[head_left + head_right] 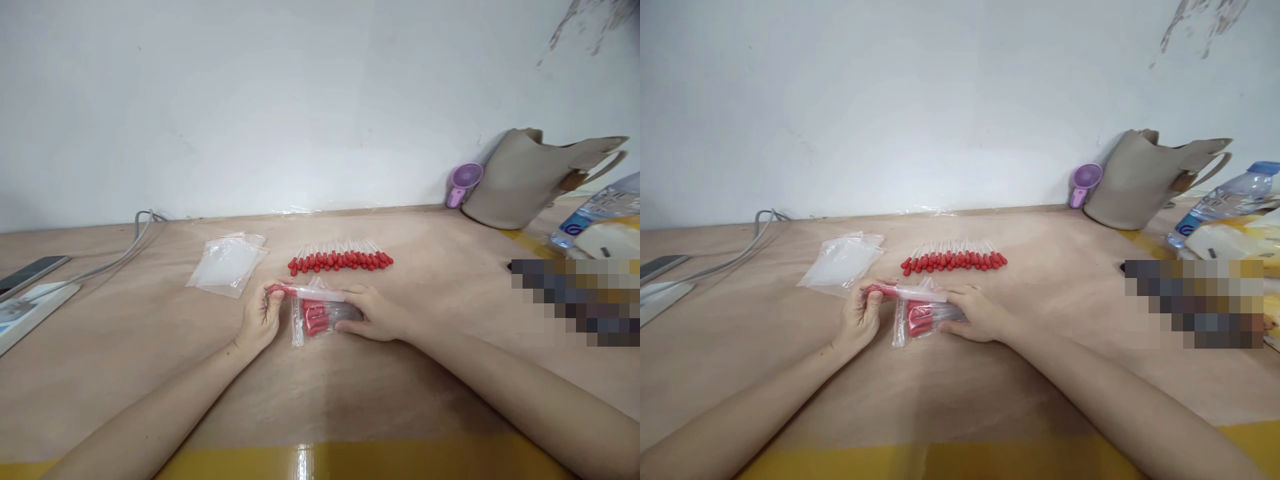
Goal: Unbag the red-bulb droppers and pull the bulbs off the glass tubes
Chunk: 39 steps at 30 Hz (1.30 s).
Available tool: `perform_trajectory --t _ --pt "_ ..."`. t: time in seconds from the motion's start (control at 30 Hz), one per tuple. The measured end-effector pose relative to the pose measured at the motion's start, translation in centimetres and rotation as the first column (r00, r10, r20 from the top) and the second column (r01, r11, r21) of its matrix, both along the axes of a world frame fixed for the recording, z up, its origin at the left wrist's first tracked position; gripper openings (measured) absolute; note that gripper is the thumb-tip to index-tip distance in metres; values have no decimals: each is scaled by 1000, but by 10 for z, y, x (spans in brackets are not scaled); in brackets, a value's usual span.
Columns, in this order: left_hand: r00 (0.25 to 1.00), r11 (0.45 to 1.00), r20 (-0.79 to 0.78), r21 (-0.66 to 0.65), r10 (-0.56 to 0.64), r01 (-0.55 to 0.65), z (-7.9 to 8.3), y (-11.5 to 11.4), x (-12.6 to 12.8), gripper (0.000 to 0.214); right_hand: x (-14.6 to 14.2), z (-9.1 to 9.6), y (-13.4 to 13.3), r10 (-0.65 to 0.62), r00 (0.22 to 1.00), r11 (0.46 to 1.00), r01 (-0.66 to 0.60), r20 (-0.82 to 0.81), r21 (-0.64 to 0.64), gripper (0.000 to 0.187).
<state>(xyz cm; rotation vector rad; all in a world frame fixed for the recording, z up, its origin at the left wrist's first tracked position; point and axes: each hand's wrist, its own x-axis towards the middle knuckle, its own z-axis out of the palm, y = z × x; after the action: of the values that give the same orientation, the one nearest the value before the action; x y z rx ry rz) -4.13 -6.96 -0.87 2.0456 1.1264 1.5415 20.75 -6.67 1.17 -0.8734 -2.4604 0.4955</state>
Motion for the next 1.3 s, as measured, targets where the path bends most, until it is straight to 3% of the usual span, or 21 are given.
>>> perform_trajectory --t 0.1,0.27,0.37,0.47,0.63,0.7,0.8,0.83,0.87,0.93,0.97,1.03,1.1,1.17,1.23,1.3 --pt "1000 999 16 35 -23 23 1 -2 2 20 16 2 -1 26 999 998 -27 -21 -56 52" --pt "996 999 92 45 -13 9 6 -2 1 20 54 3 1 -50 999 987 48 -11 -156 52" --pt "988 986 -44 69 -149 152 10 -1 1 15 88 7 4 -94 994 964 105 55 -245 51" --pt "930 946 -220 69 -294 316 14 -2 5 14 129 15 11 -177 967 920 228 181 -320 48" --pt "791 892 -436 -64 -429 448 22 -4 9 27 189 22 25 -292 879 859 415 378 -301 38" --pt "745 881 -486 -126 -456 457 25 -5 8 35 196 26 27 -363 805 839 501 469 -210 37" --pt "755 885 -468 -165 -458 435 26 -3 7 38 173 37 20 -542 617 793 600 571 105 44" --pt "764 886 -454 -167 -458 432 25 -1 8 35 156 42 15 -565 636 806 562 526 186 43" --pt "767 885 -446 -172 -462 433 25 1 10 30 136 46 9 -554 705 831 504 442 237 40" --pt "767 885 -446 -171 -462 433 24 5 15 23 91 52 -2 -414 879 903 361 238 235 36" --pt "772 891 -451 -162 -448 423 23 6 18 21 68 53 -6 -263 951 954 232 161 191 31" --pt "792 913 -459 -141 -402 382 22 8 24 20 29 47 -8 -9 998 986 -1 62 168 20" --pt "835 940 -432 -119 -340 320 21 9 28 18 2 35 -1 123 992 978 -127 37 165 23" --pt "898 959 -341 -156 -279 238 18 9 30 13 -12 20 11 116 993 989 -113 -22 98 26" --pt "962 951 -186 -274 -200 144 16 10 30 19 -17 8 21 47 994 998 -43 -102 41 29" --pt "990 880 -27 -463 -135 108 16 11 31 37 -17 -1 27 -17 984 1000 18 -179 -1 29"
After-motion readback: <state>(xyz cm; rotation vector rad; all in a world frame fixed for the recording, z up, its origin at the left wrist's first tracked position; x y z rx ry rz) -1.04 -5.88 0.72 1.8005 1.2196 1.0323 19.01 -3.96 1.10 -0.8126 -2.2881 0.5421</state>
